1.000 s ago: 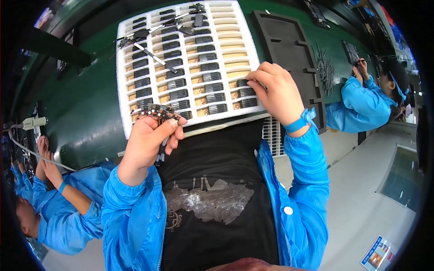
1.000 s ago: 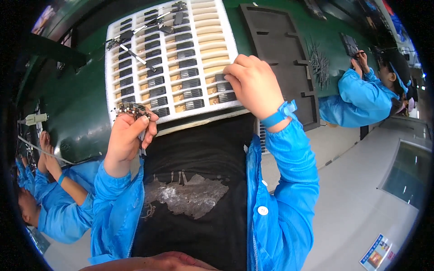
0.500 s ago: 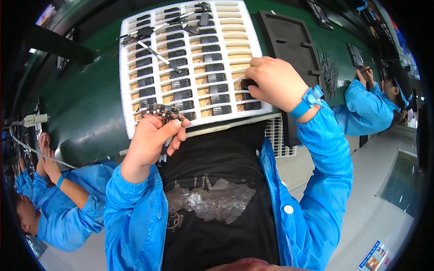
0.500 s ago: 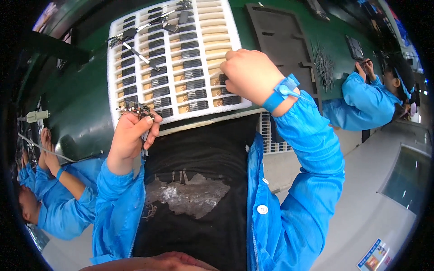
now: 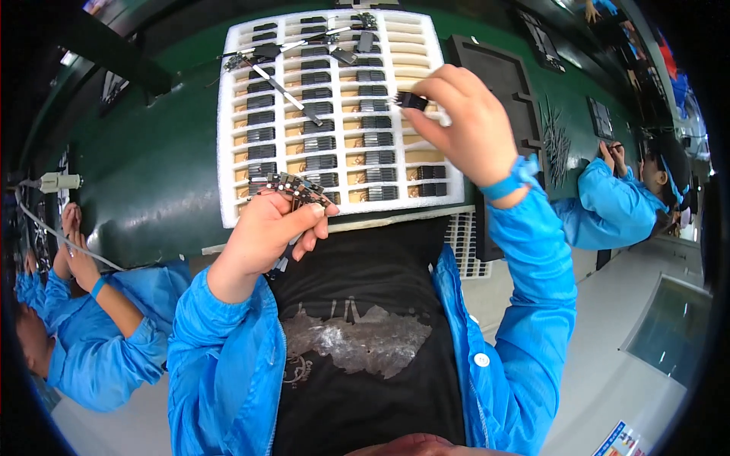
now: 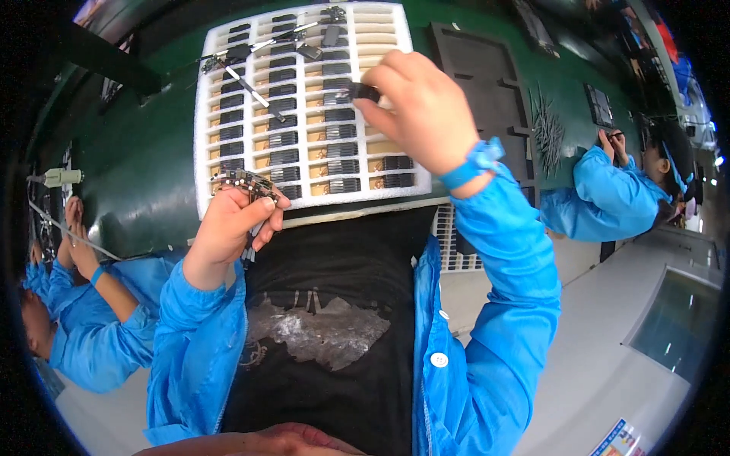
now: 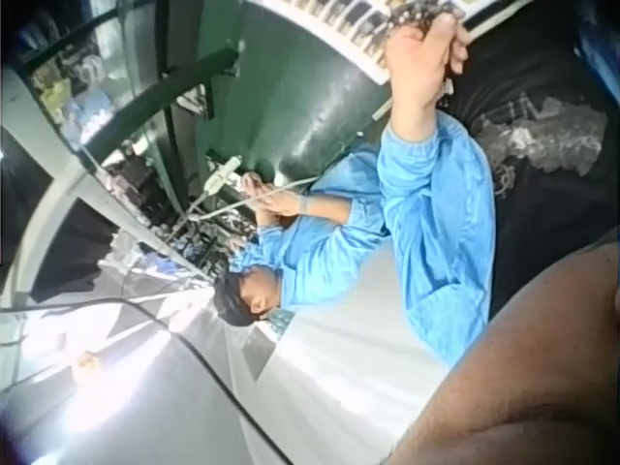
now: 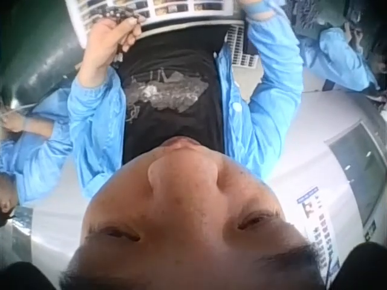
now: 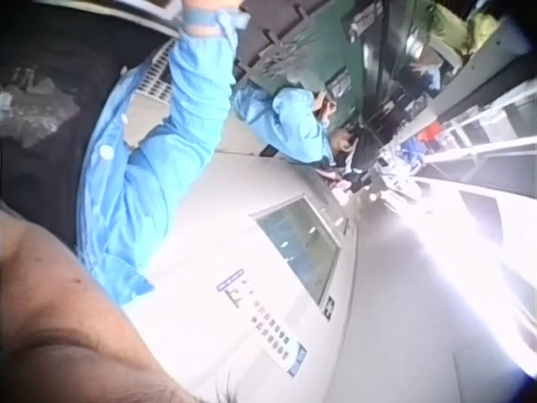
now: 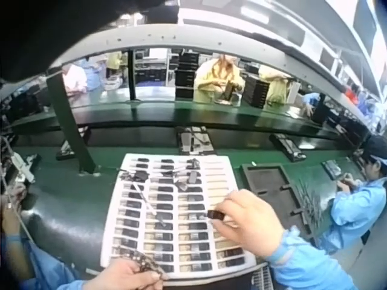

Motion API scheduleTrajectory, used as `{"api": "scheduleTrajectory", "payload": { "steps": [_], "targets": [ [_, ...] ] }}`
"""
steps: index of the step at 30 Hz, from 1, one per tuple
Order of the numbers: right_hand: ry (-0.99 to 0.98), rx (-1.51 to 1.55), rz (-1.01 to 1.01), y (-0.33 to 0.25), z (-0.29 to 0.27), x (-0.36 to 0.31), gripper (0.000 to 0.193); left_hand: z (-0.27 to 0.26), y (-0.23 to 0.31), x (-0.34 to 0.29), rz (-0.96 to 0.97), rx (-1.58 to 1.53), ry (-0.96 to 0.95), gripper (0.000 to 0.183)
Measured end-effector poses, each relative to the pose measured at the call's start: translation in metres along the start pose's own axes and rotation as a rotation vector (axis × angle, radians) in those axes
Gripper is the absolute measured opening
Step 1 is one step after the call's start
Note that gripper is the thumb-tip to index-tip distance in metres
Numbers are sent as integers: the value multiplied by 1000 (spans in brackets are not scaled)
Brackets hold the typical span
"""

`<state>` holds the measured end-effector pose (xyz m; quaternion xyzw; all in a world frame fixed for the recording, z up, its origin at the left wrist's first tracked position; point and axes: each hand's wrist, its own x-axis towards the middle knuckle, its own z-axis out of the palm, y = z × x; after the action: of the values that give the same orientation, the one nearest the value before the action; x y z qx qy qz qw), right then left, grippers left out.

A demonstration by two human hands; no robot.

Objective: The person assembles small electronic circuit boards by attaching wires and checking components at a factory workbench. The wires are cut with wire cutters.

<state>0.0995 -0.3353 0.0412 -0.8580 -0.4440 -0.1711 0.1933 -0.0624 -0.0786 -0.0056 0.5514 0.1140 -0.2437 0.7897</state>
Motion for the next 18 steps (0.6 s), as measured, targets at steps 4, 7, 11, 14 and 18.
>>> {"api": "scheduleTrajectory", "payload": {
  "steps": [4,7,11,14,18],
  "targets": [
    [-56,-5,-74,-7,38,7,25,-1,2,-1,-24,14,33,20],
    [-111,44,-28,-11,42,4,29,-5,5,-2,-52,13,-1,22],
    [-94,10,-30,-18,29,9,33,2,10,-10,14,26,9,21],
    [-100,-26,-82,-25,26,10,34,3,11,-7,-32,138,-19,24],
    [-51,-97,-139,-22,37,3,32,3,10,-6,-27,144,-89,27]
  ]
}}
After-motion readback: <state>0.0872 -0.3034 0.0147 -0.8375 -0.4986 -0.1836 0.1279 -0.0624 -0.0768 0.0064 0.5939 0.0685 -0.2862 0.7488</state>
